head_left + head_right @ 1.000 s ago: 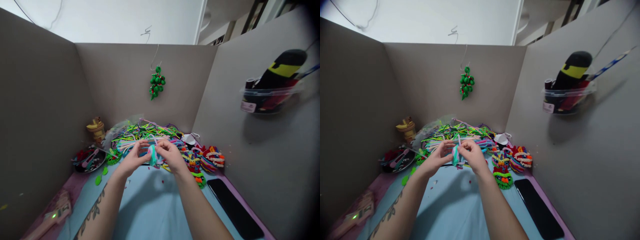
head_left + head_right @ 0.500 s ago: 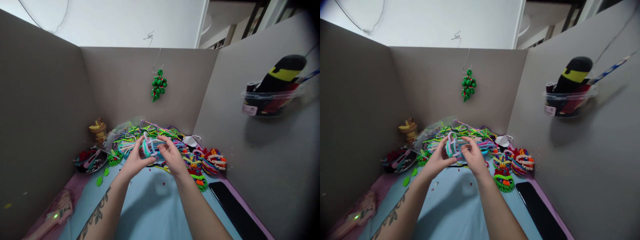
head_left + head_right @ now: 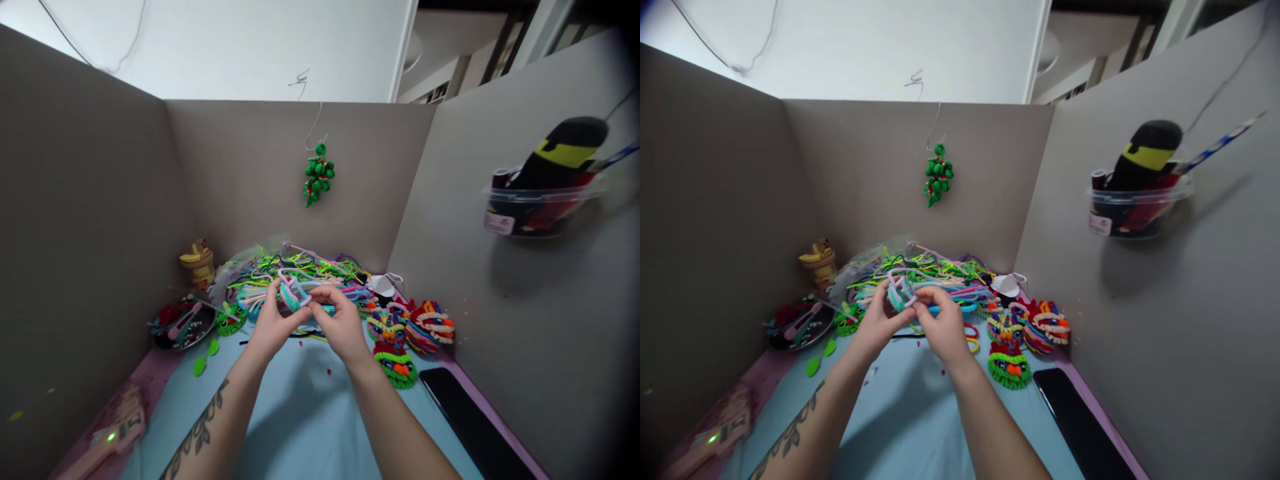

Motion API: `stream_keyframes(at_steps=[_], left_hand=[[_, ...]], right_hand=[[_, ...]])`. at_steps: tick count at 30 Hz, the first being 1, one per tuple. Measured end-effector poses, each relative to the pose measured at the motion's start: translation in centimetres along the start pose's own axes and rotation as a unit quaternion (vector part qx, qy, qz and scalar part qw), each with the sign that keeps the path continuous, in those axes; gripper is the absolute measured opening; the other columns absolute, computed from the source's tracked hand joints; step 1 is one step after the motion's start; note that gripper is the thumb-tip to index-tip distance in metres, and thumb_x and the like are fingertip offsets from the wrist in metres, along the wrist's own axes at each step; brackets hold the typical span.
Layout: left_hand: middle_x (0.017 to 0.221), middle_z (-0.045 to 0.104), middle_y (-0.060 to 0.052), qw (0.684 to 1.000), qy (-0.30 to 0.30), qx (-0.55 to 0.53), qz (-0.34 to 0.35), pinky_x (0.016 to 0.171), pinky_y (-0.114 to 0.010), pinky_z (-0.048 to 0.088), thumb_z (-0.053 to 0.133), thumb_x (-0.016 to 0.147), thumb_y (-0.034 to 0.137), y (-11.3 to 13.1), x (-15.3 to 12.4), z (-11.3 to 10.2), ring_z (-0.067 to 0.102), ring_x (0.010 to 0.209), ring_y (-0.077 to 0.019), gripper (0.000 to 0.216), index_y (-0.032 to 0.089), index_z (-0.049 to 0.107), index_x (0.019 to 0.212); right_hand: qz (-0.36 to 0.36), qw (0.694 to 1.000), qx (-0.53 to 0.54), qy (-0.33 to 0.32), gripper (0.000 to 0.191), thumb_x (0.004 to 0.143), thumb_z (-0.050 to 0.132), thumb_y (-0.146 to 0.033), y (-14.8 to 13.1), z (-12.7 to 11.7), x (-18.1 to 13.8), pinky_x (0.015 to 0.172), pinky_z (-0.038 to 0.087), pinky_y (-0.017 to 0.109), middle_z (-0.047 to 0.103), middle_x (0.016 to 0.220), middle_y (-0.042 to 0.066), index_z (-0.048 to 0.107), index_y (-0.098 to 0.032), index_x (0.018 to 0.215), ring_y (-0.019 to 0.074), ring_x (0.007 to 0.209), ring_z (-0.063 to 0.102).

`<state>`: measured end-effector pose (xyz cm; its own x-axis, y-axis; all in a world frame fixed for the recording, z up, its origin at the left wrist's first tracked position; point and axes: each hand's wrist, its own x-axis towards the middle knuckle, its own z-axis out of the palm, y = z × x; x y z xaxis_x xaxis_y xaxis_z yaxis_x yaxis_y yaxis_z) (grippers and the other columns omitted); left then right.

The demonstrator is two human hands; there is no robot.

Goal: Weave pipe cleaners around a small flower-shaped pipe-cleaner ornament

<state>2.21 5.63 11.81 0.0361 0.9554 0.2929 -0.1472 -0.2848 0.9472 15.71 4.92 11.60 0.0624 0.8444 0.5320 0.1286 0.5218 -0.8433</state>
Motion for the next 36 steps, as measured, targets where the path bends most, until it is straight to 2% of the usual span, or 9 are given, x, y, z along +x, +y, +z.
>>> stream_keyframes(at_steps=[4, 7, 11, 18, 21, 25, 30, 36], left_hand=[[0.107, 0.062, -0.005, 0.999, 0.037, 0.013, 0.012, 0.082, -0.028, 0.047, 0.081, 0.056, 0.023, -0.4, -0.1, 0.1, 0.062, 0.091, -0.0188, 0.067, 0.023, 0.049, 0.115], [0.108, 0.061, -0.006, 0.999, 0.041, 0.029, 0.017, 0.084, -0.030, 0.047, 0.081, 0.057, 0.024, -0.6, -0.1, 0.1, 0.062, 0.092, -0.0194, 0.068, 0.023, 0.049, 0.117], [0.108, 0.061, -0.006, 0.999, 0.034, 0.035, 0.016, 0.085, -0.031, 0.046, 0.080, 0.060, 0.026, -0.7, 0.1, -0.1, 0.062, 0.093, -0.0200, 0.068, 0.023, 0.046, 0.119], [0.113, 0.060, -0.006, 0.999, -0.006, 0.030, 0.021, 0.087, -0.030, 0.045, 0.077, 0.063, 0.027, -0.7, 0.0, -0.2, 0.060, 0.099, -0.0201, 0.066, 0.024, 0.044, 0.121], [0.117, 0.057, -0.008, 0.999, -0.016, 0.030, 0.033, 0.090, -0.031, 0.044, 0.076, 0.065, 0.026, -0.3, -0.1, 0.0, 0.058, 0.103, -0.0206, 0.065, 0.024, 0.043, 0.122], [0.112, 0.060, -0.007, 1.000, -0.006, 0.011, 0.020, 0.090, -0.031, 0.043, 0.079, 0.061, 0.025, 0.1, -0.1, 0.2, 0.059, 0.101, -0.0213, 0.066, 0.022, 0.047, 0.118], [0.113, 0.059, -0.008, 0.998, 0.015, 0.052, 0.017, 0.086, -0.031, 0.045, 0.079, 0.061, 0.028, -0.4, 0.0, -0.1, 0.060, 0.098, -0.0211, 0.067, 0.022, 0.046, 0.119], [0.115, 0.058, -0.009, 0.990, 0.018, 0.140, 0.020, 0.089, -0.036, 0.045, 0.075, 0.064, 0.035, -0.8, 0.2, -0.3, 0.059, 0.101, -0.0223, 0.069, 0.020, 0.041, 0.122]], right_hand=[[-0.039, 0.996, -0.061, 0.053, 0.009, 0.077, 0.057, -0.020, 0.2, 0.1, -0.2, 0.079, 0.046, 0.033, 0.067, 0.080, 0.003, 0.066, -0.021, 0.080, 0.0194, 0.081, 0.061], [-0.037, 0.996, -0.057, 0.062, 0.009, 0.077, 0.058, -0.021, 0.3, 0.0, -0.1, 0.078, 0.046, 0.032, 0.067, 0.080, 0.003, 0.066, -0.021, 0.079, 0.0191, 0.080, 0.060], [0.009, 0.999, 0.001, 0.048, 0.006, 0.076, 0.059, -0.024, 0.1, -0.1, 0.0, 0.072, 0.046, 0.030, 0.067, 0.077, 0.002, 0.064, -0.020, 0.079, 0.0176, 0.075, 0.061], [0.027, 0.998, 0.038, 0.031, 0.005, 0.074, 0.061, -0.023, 0.0, 0.1, 0.1, 0.071, 0.047, 0.029, 0.066, 0.075, 0.001, 0.063, -0.020, 0.077, 0.0169, 0.073, 0.060], [0.032, 0.998, 0.049, -0.007, 0.005, 0.072, 0.063, -0.023, 0.1, -0.1, 0.3, 0.073, 0.046, 0.030, 0.066, 0.077, 0.002, 0.065, -0.020, 0.074, 0.0177, 0.075, 0.060], [0.018, 0.997, 0.058, -0.052, 0.002, 0.070, 0.063, -0.021, 0.1, -0.6, 0.5, 0.075, 0.044, 0.030, 0.063, 0.077, 0.001, 0.064, -0.020, 0.069, 0.0177, 0.077, 0.058], [0.028, 0.998, 0.034, -0.046, 0.007, 0.075, 0.059, -0.025, 0.3, -0.9, 0.6, 0.072, 0.042, 0.028, 0.059, 0.074, 0.000, 0.060, -0.019, 0.071, 0.0159, 0.073, 0.054], [0.037, 0.997, 0.067, -0.029, 0.010, 0.079, 0.058, -0.029, 1.1, -0.3, 0.5, 0.069, 0.042, 0.026, 0.058, 0.075, -0.001, 0.056, -0.019, 0.078, 0.0143, 0.071, 0.053]])
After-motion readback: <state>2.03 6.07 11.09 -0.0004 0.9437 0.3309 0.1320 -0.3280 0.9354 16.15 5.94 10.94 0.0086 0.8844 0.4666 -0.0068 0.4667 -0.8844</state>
